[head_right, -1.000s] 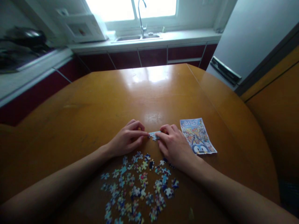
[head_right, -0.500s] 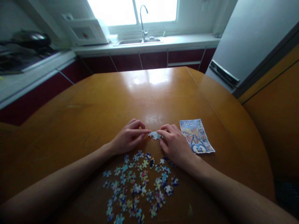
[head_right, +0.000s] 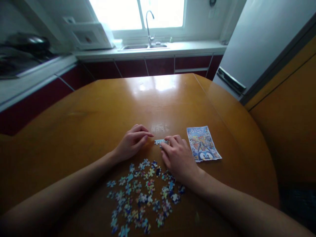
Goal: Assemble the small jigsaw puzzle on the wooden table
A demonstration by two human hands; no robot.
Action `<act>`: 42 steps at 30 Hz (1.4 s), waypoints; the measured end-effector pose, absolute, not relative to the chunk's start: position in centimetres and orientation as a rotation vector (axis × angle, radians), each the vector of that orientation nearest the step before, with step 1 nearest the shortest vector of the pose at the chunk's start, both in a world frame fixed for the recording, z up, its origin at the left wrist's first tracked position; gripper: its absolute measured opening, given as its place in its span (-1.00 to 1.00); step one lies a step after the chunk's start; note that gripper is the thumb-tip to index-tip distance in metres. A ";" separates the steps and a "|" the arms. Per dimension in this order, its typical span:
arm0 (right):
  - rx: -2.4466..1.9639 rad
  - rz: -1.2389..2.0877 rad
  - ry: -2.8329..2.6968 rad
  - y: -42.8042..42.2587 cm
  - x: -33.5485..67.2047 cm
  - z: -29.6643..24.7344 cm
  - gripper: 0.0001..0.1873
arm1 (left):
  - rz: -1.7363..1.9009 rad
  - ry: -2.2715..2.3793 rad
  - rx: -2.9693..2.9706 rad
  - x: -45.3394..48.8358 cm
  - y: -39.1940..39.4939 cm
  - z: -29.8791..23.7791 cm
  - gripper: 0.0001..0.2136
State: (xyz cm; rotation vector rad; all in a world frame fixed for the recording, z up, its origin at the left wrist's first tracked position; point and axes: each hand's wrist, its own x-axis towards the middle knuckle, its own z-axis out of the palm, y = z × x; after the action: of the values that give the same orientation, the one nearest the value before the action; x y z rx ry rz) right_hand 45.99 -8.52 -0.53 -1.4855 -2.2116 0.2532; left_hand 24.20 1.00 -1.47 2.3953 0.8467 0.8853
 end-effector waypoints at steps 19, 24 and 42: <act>-1.353 0.260 -2.040 -8.2 46.4 -0.2 -0.57 | 0.917 0.882 2.356 24.1 1.2 -1.5 -0.78; -1.329 0.252 -1.889 -7.7 47.1 0.0 -0.59 | 0.927 0.905 2.321 24.1 1.2 -1.5 -0.77; -1.457 0.328 -2.203 -7.6 46.9 -0.8 -0.71 | 0.930 0.912 2.315 24.2 1.2 -1.5 -0.77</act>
State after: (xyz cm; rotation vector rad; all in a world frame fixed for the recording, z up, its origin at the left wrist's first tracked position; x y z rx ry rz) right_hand 46.87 -7.58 -0.81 -1.4568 -2.2025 0.3283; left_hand 24.21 1.23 -1.48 2.3154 0.9119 0.9302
